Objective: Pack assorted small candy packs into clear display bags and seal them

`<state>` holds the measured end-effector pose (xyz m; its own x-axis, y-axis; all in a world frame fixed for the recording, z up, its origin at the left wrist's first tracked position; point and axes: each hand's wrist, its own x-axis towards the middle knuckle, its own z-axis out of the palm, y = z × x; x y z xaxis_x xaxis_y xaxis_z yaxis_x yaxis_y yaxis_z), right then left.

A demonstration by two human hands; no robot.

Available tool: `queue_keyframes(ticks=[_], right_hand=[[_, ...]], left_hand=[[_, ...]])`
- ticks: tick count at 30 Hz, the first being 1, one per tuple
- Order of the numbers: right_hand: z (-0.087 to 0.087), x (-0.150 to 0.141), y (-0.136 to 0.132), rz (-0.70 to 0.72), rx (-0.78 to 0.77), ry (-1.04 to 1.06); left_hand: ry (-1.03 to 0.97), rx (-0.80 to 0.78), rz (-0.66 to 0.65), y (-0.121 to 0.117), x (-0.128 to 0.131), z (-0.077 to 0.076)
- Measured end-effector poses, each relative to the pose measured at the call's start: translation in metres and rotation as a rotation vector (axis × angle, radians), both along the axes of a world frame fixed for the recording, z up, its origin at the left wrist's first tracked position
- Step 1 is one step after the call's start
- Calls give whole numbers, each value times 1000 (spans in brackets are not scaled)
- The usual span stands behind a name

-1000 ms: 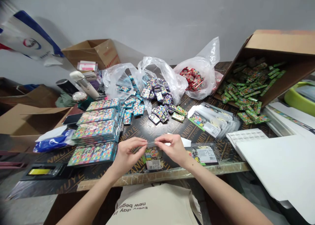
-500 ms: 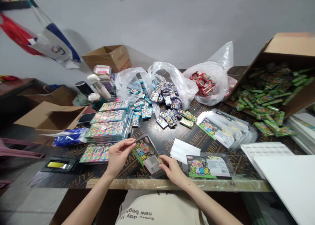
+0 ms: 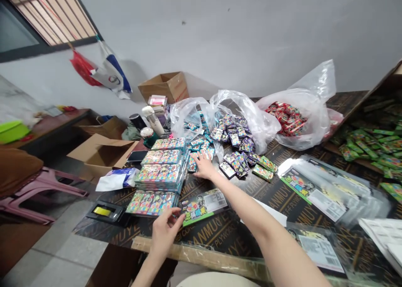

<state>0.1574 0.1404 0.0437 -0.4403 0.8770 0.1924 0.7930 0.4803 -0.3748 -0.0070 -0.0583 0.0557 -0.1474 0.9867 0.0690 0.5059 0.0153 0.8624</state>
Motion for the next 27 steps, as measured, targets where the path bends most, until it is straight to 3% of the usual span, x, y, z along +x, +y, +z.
queue_keyframes(ticks=[3,5,9,12,18,23,27], right_hand=[[0,-14,11,24,-21,10],[0,-13,4,13,-23,28],[8,7,-41,55,-56,235],[21,27,-87,93,-27,400],[37,71,-145,-56,10,230],[43,104,-165,10,-34,259],[47,102,-171,96,12,232]], left_hand=[[-167,-111,-115,6,10,3],[-303,-191,-130,11,14,3],[-694,-325,-10,23,22,8],[-917,-342,-14,34,37,11],[-875,-276,-42,55,69,7],[-909,-374,-159,65,70,12],[-926,-403,-208,59,86,15]])
